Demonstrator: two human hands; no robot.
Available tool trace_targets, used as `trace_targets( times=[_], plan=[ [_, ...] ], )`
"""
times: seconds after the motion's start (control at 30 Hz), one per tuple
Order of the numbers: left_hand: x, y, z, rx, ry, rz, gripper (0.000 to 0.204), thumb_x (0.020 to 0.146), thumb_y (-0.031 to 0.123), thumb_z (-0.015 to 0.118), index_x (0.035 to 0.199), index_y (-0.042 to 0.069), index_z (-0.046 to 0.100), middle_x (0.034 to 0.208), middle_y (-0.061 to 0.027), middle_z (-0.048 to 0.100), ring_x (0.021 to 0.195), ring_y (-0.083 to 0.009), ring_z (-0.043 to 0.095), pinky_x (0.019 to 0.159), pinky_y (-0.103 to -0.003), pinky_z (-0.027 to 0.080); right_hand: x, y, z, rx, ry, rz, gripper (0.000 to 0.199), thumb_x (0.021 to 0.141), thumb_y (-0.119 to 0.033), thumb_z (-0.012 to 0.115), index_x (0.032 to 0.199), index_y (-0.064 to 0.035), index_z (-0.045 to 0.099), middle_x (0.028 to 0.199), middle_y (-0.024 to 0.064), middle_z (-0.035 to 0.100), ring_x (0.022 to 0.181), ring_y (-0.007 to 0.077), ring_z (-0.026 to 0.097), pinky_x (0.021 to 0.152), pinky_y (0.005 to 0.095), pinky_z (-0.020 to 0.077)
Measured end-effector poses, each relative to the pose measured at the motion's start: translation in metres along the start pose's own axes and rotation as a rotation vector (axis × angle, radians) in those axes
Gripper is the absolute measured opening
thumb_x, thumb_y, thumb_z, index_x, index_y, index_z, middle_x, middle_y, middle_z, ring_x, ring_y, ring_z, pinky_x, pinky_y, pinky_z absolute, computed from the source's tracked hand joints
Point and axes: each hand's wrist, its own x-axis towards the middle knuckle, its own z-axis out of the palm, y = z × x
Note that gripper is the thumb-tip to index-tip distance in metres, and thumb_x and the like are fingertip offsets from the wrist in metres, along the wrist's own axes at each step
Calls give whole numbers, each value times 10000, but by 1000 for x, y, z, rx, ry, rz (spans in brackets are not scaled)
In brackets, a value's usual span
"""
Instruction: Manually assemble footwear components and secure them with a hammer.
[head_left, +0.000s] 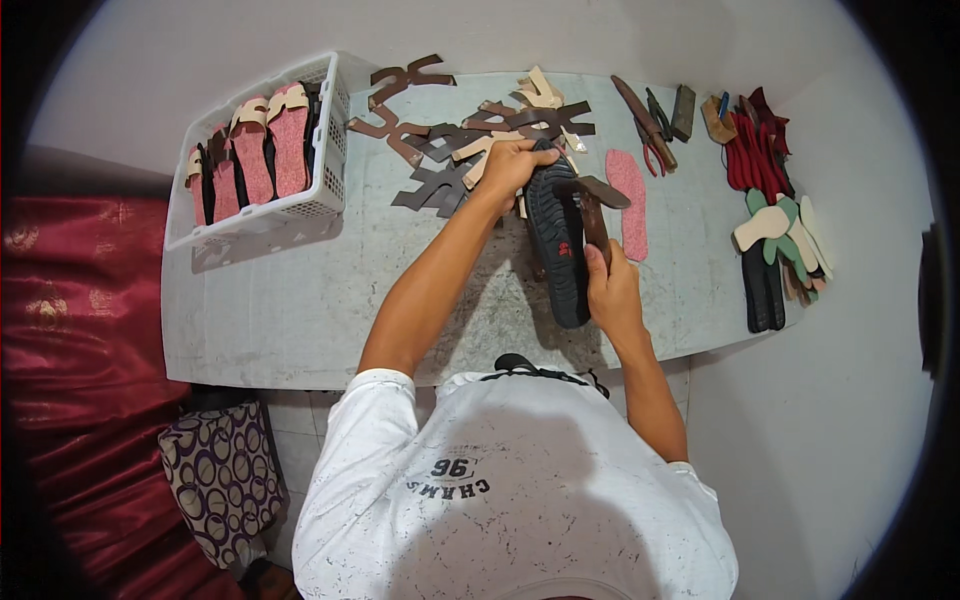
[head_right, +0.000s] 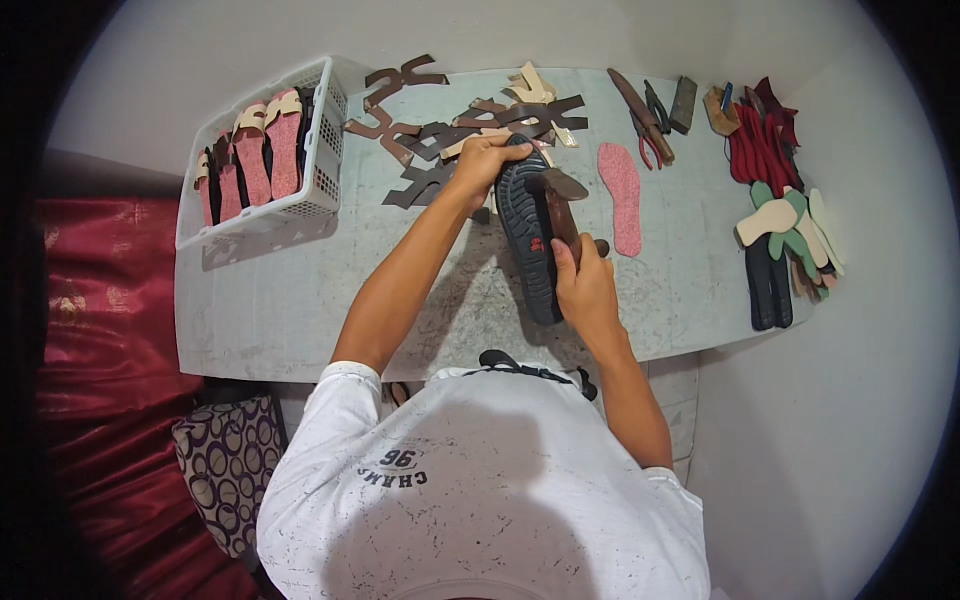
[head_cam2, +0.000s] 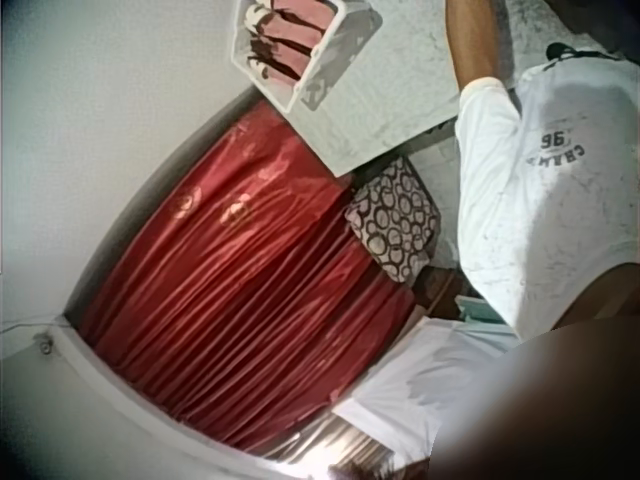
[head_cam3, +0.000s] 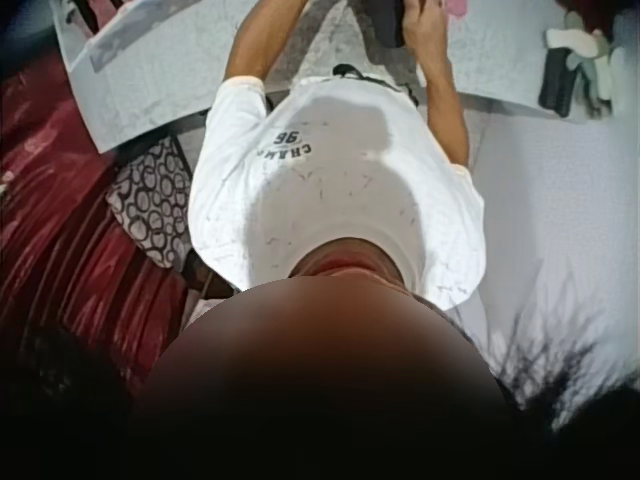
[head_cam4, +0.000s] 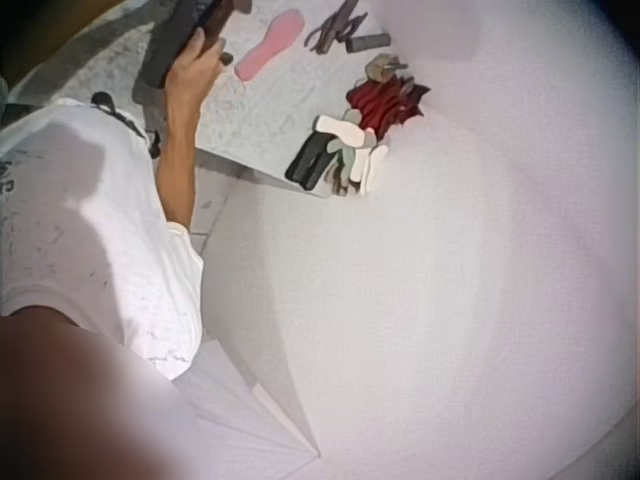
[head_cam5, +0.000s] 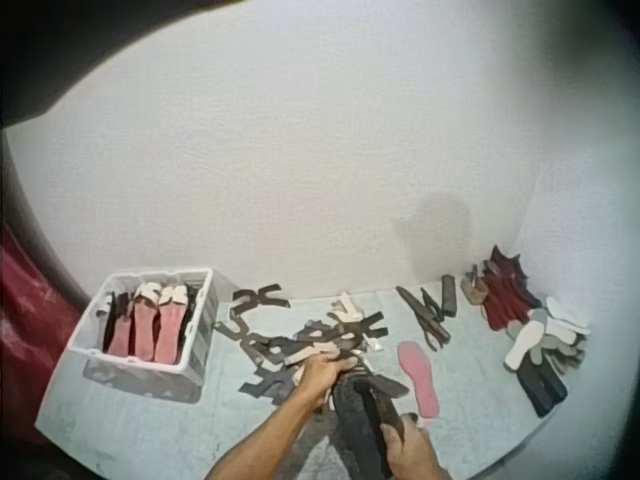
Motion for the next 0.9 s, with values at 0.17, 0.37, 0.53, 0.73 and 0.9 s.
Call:
trace_targets(
  times=[0.17,0.37,0.53,0.73,0.9],
  plan=[
    [5,7,-1,15,-61,-41,130,803,63,695,851,-58,693,753,-84,675,604,-136,618,541,-261,488,-3,-3,1,-21,18,24,351,956,-308,529,881,34,506,672,293,569,675,502,567,555,509,405],
    [17,10,-16,216,-184,-79,177,876,168,658,883,-3,701,746,-28,661,588,-77,582,529,-219,439,-9,-3,2,-30,5,36,348,960,-305,519,870,31,499,661,290,563,674,505,560,552,511,397],
    [16,6,-12,184,-147,-26,160,853,137,677,789,-6,707,620,-26,621,422,-75,472,363,-253,305,-8,11,-2,82,20,11,340,957,-288,536,857,36,514,616,240,556,573,418,556,517,455,393],
    [8,18,-8,267,-109,-11,202,847,139,689,825,-61,703,663,-54,642,490,-101,541,417,-260,400,4,-29,-38,392,5,17,243,969,-220,528,836,-17,520,562,15,484,526,58,458,458,263,341],
    [6,14,-5,322,-67,53,195,841,136,708,689,24,661,617,38,548,533,-40,442,458,-237,319,12,-12,-5,-6,44,-5,323,946,-267,553,883,48,513,607,250,528,552,412,553,520,451,396]
  ],
)
